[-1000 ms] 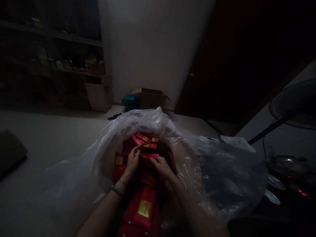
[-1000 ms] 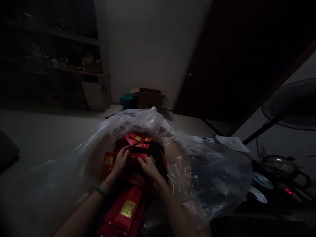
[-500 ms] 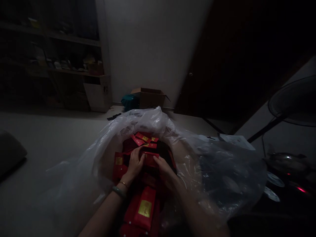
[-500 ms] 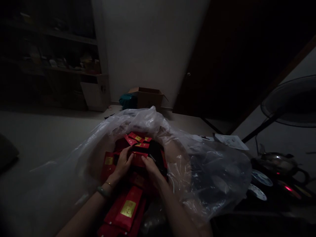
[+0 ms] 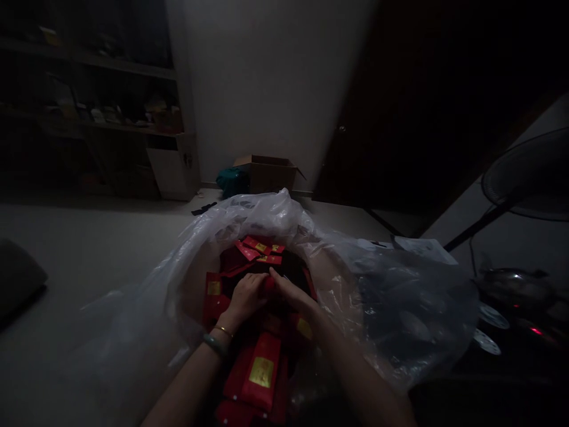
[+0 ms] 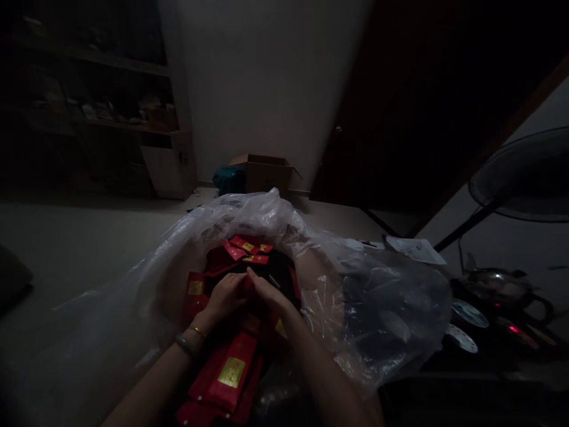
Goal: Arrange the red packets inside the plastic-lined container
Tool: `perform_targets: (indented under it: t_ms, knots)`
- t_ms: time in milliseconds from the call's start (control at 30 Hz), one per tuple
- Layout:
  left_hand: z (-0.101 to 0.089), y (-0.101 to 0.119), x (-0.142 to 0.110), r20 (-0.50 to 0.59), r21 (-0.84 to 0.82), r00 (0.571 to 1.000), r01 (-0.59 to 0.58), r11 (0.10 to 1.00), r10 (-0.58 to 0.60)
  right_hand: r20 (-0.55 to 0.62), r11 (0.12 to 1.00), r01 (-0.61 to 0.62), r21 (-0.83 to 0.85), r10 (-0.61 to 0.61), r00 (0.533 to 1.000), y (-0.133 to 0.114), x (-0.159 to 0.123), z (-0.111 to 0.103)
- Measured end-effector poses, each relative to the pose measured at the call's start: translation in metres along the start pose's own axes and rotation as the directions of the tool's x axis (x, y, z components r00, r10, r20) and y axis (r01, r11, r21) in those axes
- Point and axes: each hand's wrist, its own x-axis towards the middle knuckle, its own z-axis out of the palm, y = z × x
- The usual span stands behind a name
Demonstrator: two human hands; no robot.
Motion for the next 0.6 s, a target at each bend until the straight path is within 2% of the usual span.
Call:
perform_targets:
  t_ms: [100,167,267,367,433,467,500,600]
  knots:
    - [0.004,-0.005,-0.001,-0.049,-0.081,0.997,0.056,0.995,-0.061,-0.005,0.995,-0.016,-0.095,0.016,1.0,-0.01,0.003,0.0]
    - [0.006,-0.008,-0.002,-0.085,-0.115,0.988,0.119,0.986,-0.129,-0.01,0.992,0.018,-0.128,-0.02,1.0,-0.014,0.005,-0.002]
    - [0.009,-0.013,-0.001,-0.141,-0.166,0.956,0.233,0.958,-0.257,-0.015,0.993,0.094,-0.069,-0.095,0.995,-0.016,0.009,-0.01]
    - [0.007,-0.017,0.002,-0.201,-0.226,0.91,0.316,0.921,-0.362,-0.149,0.985,0.171,0.014,-0.167,0.975,-0.008,0.018,-0.021]
    - [0.005,-0.018,0.004,-0.255,-0.249,0.874,0.355,0.901,-0.414,-0.247,0.978,0.185,-0.094,-0.203,0.948,0.004,0.027,-0.026]
    - [0.004,-0.018,0.005,-0.286,-0.253,0.853,0.372,0.893,-0.436,-0.254,0.965,0.167,-0.201,-0.216,0.943,0.012,0.031,-0.027]
    - [0.003,-0.018,0.005,-0.317,-0.251,0.834,0.386,0.887,-0.452,-0.228,0.936,0.145,-0.322,-0.225,0.947,0.019,0.035,-0.026]
    - [0.0,-0.019,0.006,-0.406,-0.248,0.779,0.409,0.878,-0.477,-0.113,0.863,0.165,-0.478,-0.246,0.963,0.039,0.047,-0.012]
